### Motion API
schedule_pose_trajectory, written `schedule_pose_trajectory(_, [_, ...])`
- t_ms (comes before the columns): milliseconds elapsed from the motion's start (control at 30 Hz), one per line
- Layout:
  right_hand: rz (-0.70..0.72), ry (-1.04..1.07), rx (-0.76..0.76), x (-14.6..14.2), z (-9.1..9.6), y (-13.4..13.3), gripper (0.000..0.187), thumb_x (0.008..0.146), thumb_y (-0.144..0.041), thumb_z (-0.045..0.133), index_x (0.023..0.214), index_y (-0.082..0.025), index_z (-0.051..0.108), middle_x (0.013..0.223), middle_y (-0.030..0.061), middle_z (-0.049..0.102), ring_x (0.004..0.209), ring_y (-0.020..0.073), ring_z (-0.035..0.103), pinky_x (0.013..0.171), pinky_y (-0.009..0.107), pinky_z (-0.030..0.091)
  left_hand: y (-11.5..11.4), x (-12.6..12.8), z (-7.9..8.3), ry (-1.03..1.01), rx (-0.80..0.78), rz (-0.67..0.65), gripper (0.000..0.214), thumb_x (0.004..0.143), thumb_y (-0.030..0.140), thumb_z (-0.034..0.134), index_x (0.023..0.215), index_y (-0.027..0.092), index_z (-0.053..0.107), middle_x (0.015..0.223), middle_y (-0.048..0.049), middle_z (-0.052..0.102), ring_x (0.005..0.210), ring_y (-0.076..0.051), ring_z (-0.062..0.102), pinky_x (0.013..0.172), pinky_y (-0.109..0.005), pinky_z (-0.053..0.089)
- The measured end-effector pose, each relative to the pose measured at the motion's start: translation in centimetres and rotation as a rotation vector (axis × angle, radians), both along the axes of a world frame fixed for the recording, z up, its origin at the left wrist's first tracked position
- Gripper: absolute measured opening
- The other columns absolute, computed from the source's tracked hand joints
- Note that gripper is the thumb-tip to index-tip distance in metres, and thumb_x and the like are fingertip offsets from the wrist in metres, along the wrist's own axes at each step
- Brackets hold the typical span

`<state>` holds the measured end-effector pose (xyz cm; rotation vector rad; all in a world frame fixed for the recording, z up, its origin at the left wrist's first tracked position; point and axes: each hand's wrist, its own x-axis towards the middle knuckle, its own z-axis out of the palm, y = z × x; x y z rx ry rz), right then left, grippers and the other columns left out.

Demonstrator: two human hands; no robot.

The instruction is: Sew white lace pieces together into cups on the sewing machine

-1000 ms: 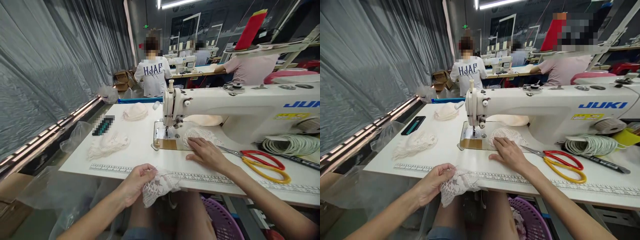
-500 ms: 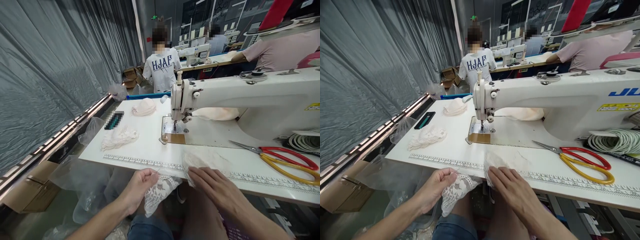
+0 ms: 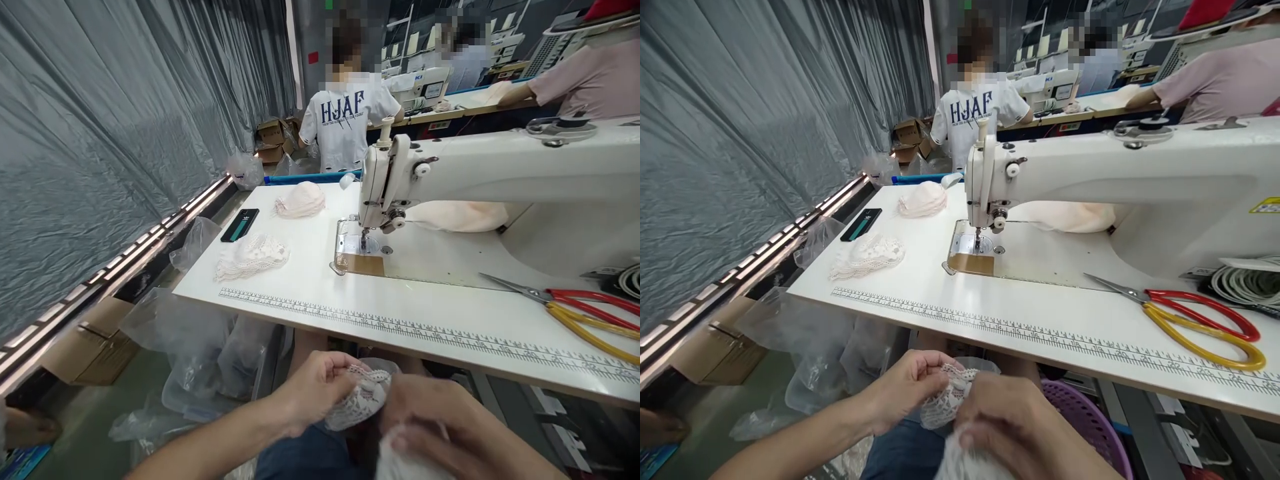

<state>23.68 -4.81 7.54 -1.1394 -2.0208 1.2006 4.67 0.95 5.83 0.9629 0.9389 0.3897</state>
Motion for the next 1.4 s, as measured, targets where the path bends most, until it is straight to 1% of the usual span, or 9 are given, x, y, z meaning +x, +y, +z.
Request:
schedule_pose_trajectory(233, [-0.253, -0.079, -0.076, -1.7, -3.4, 2.0, 0.018, 0.09, -0.035, 0.047, 0.082, -0.021, 0.052, 0.076, -0.0001, 0.061, 0.069, 0.0141, 0.054, 0.061, 0.023, 0.038, -0.5, -0.2, 0.6, -0.19, -0.139, -0.092, 0.036, 0.071, 0.029, 0.065, 0.103, 0.012, 0.068, 0.084, -0.0062, 0.065, 0.079, -0.015, 0.056, 0.074, -0.025, 0.039])
schedule_pose_trajectory(433, [-0.225, -0.167, -0.096, -2.0, -3.1, 2.0, 0.021, 0.09, -0.037, 0.047, 0.075, -0.021, 0.046, 0.07, -0.0021, 0.056, 0.064, 0.0129, 0.05, 0.056, 0.023, 0.034, -0.5, -0.7, 0.2, -0.27, -0.197, -0.067, 0.037, 0.068, 0.021, 0.059, 0.102, 0.01, 0.068, 0.086, -0.0083, 0.065, 0.083, -0.017, 0.056, 0.077, -0.026, 0.038])
schedule_pose_trajectory(600, [-0.197, -0.283, -0.094, -2.3, -3.1, 2.5, 0.017, 0.087, -0.033, 0.05, 0.074, -0.022, 0.048, 0.068, -0.0028, 0.057, 0.062, 0.013, 0.051, 0.054, 0.022, 0.031, -1.0, -0.6, -0.7, -0.12, -0.016, -0.058, 0.038, 0.074, 0.035, 0.066, 0.101, 0.009, 0.068, 0.074, -0.0061, 0.063, 0.064, -0.01, 0.049, 0.063, -0.021, 0.034])
schedule_pose_trajectory(867, [-0.213, -0.318, -0.043, -0.7, -4.0, 1.7, 0.028, 0.096, -0.037, 0.031, 0.077, -0.022, 0.047, 0.07, -0.0008, 0.056, 0.065, 0.0153, 0.052, 0.057, 0.026, 0.033, -0.3, -1.8, -1.8, 0.012, -0.107, -0.009, 0.053, 0.056, 0.047, 0.08, 0.091, 0.009, 0.071, 0.071, -0.007, 0.066, 0.063, -0.011, 0.054, 0.066, -0.023, 0.04])
schedule_pose_trajectory(1000, [-0.144, -0.165, -0.123, -0.1, -3.8, 1.2, 0.023, 0.095, -0.041, 0.037, 0.096, -0.023, 0.051, 0.097, 0.0039, 0.058, 0.087, 0.0181, 0.053, 0.076, 0.029, 0.042, 0.2, -2.6, -1.7, 0.032, -0.134, -0.084, 0.049, 0.054, 0.044, 0.082, 0.089, 0.011, 0.073, 0.073, -0.0063, 0.067, 0.061, -0.01, 0.054, 0.065, -0.022, 0.041])
schedule_pose_trajectory(1100, [-0.053, -0.051, -0.165, 0.0, -3.6, 1.3, 0.056, 0.079, -0.047, 0.064, 0.126, -0.029, 0.041, 0.124, 0.0059, 0.047, 0.113, 0.0233, 0.043, 0.095, 0.036, 0.036, 0.3, -3.0, -1.7, 0.045, -0.114, -0.145, 0.046, 0.056, 0.043, 0.081, 0.088, 0.011, 0.073, 0.068, -0.0046, 0.066, 0.057, -0.008, 0.051, 0.06, -0.019, 0.038])
schedule_pose_trajectory(1167, [-0.003, -0.023, -0.227, -0.1, -3.7, 1.5, 0.07, 0.07, -0.046, 0.073, 0.13, -0.031, 0.041, 0.12, 0.0045, 0.05, 0.113, 0.024, 0.042, 0.094, 0.036, 0.037, 0.4, -3.3, -1.6, 0.066, -0.103, -0.175, 0.045, 0.057, 0.043, 0.081, 0.088, 0.011, 0.073, 0.065, -0.0041, 0.065, 0.055, -0.007, 0.05, 0.057, -0.018, 0.036])
schedule_pose_trajectory(1333, [-0.026, -0.078, -0.366, -0.2, -4.5, 1.4, 0.029, 0.078, -0.037, 0.065, 0.105, -0.029, 0.059, 0.096, 0.0005, 0.055, 0.09, 0.0183, 0.053, 0.074, 0.027, 0.043, 0.6, -3.8, -1.0, 0.123, -0.104, -0.169, 0.043, 0.059, 0.041, 0.08, 0.089, 0.011, 0.072, 0.064, -0.0043, 0.066, 0.054, -0.007, 0.051, 0.055, -0.017, 0.036])
schedule_pose_trajectory(1400, [-0.042, -0.086, -0.366, -0.1, -5.0, 1.0, 0.028, 0.078, -0.041, 0.064, 0.101, -0.026, 0.06, 0.096, 0.0015, 0.056, 0.087, 0.0184, 0.053, 0.071, 0.027, 0.043, 0.7, -3.8, -0.8, 0.119, -0.112, -0.155, 0.041, 0.061, 0.04, 0.08, 0.089, 0.011, 0.072, 0.068, -0.0053, 0.067, 0.057, -0.008, 0.054, 0.057, -0.017, 0.038])
